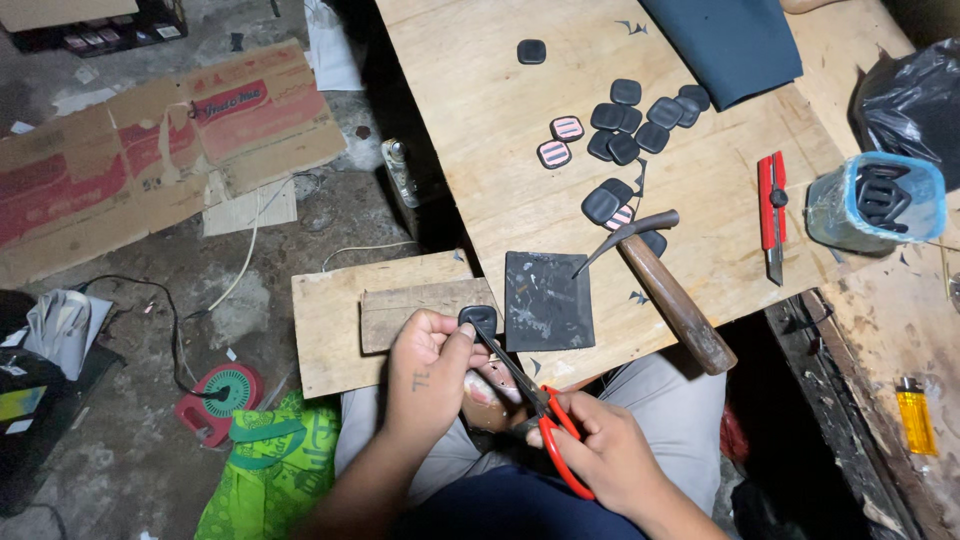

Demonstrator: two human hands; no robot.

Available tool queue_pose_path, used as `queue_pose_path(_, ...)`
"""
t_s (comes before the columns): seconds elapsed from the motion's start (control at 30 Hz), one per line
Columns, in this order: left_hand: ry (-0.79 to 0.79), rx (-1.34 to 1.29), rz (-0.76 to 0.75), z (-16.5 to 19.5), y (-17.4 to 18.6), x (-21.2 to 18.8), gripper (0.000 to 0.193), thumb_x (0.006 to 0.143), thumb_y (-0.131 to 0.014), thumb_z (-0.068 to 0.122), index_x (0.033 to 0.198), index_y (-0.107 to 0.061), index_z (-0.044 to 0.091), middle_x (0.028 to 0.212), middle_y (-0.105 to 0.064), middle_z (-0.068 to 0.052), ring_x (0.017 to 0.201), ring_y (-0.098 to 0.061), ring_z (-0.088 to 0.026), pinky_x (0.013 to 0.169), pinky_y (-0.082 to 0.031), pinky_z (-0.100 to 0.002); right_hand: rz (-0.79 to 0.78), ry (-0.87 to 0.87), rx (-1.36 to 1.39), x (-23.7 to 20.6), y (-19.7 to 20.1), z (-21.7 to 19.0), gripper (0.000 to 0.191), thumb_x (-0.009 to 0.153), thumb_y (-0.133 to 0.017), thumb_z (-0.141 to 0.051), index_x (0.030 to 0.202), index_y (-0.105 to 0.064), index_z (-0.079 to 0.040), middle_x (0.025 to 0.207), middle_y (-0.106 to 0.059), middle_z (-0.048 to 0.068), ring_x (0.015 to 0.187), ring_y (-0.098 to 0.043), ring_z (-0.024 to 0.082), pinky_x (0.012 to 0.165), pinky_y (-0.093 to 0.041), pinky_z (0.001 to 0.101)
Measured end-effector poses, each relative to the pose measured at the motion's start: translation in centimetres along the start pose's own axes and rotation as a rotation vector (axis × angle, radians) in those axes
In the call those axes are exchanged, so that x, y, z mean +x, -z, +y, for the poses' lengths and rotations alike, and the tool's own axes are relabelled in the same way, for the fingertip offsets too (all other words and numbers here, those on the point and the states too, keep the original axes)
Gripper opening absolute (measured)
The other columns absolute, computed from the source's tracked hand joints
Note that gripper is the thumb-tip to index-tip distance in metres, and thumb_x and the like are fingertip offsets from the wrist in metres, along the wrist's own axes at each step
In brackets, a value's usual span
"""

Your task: The person repeatedly trims small black rubber pieces with scissors and then uses a hammer to press them into a wooden mold, shaping them into small rectangular parts. The finished pieces are placed on the table.

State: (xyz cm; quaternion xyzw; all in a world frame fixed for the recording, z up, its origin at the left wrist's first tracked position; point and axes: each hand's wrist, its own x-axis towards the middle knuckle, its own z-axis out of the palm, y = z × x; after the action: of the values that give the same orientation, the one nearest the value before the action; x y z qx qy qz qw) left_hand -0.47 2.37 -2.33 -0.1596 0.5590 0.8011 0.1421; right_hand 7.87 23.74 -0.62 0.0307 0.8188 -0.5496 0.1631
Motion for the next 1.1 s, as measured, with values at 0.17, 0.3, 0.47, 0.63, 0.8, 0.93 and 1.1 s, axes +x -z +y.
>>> queue_pose_path(0.17, -0.117, 0.036, 0.024, 0.1, -0.1, -0.1, 0.014, 0.096, -0.06, 0.007, 0.105, -0.051, 0.0, 0.09, -0.067, -0.016, 0.078, -0.07, -0.018, 0.064, -0.057, -0.032, -0.018, -0.099, -0.054, -0.3, 0.1, -1.3, 0.025, 0.081, -0.082, -0.021, 0.096, -0.075, -0.002, 0.075, -0.078, 0.008, 0.069, -0.07, 0.015, 0.065, -0.057, 0.0291)
queue_pose_path(0.3, -0.22, 0.111, 0.039, 0.9, 0.8, 0.0, 0.019, 0.095, -0.059, 0.004, 0.113, -0.053, -0.001, 0.096, -0.069, -0.011, 0.081, -0.07, -0.015, 0.074, -0.057, -0.028, 0.185, 0.006, -0.255, -0.1, 3.6, -1.8, 0.033, 0.076, -0.08, -0.022, 0.104, -0.072, -0.006, 0.076, -0.076, 0.006, 0.067, -0.071, 0.016, 0.065, -0.057, 0.0289)
queue_pose_path(0.47, -0.247, 0.063, -0.003, 1.5, 0.2, -1.5, 0.029, 0.093, -0.06, -0.004, 0.121, -0.057, -0.003, 0.1, -0.068, -0.009, 0.084, -0.065, -0.011, 0.078, -0.054, -0.025, 0.721, 0.053, -0.639, 3.5, 12.1, -0.9, 0.044, 0.087, -0.08, -0.031, 0.116, -0.068, -0.001, 0.101, -0.072, 0.02, 0.092, -0.071, 0.036, 0.08, -0.055, 0.0434)
queue_pose_path(0.63, -0.162, 0.002, -0.036, 2.4, -1.1, -3.2, 0.028, 0.093, -0.06, -0.004, 0.121, -0.059, -0.006, 0.103, -0.071, -0.011, 0.085, -0.067, -0.011, 0.079, -0.056, -0.025, 0.776, -0.033, -0.77, 6.9, 16.9, 1.4, 0.047, 0.086, -0.08, -0.031, 0.118, -0.069, 0.002, 0.11, -0.07, 0.025, 0.101, -0.066, 0.043, 0.085, -0.051, 0.0519)
queue_pose_path(0.8, -0.168, 0.069, -0.087, 3.4, -1.2, -4.7, 0.042, 0.091, -0.057, -0.002, 0.133, -0.055, 0.001, 0.104, -0.07, -0.009, 0.084, -0.067, -0.01, 0.076, -0.057, -0.025, 0.807, 0.139, -0.89, 7.3, 16.7, 3.5, 0.041, 0.09, -0.079, -0.029, 0.116, -0.072, 0.001, 0.107, -0.067, 0.024, 0.101, -0.063, 0.043, 0.09, -0.05, 0.0505)
queue_pose_path(0.93, -0.075, 0.085, -0.087, 3.3, -1.2, -5.4, 0.039, 0.091, -0.057, -0.002, 0.13, -0.054, -0.001, 0.099, -0.067, -0.008, 0.079, -0.069, -0.013, 0.063, -0.059, -0.03, 0.846, 0.235, -0.922, 6.2, 15.6, 2.6, 0.031, 0.094, -0.077, -0.025, 0.116, -0.074, -0.003, 0.108, -0.066, 0.022, 0.104, -0.062, 0.042, 0.093, -0.05, 0.0489)
queue_pose_path(1.1, -0.208, 0.032, -0.198, 2.8, -1.0, -5.6, 0.029, 0.092, -0.062, -0.005, 0.12, -0.051, -0.006, 0.098, -0.068, -0.011, 0.08, -0.065, -0.013, 0.062, -0.058, -0.028, 0.66, 0.24, -0.846, 4.0, 12.2, 0.1, 0.042, 0.084, -0.081, -0.035, 0.109, -0.072, -0.002, 0.103, -0.066, 0.02, 0.101, -0.062, 0.04, 0.089, -0.049, 0.0488)
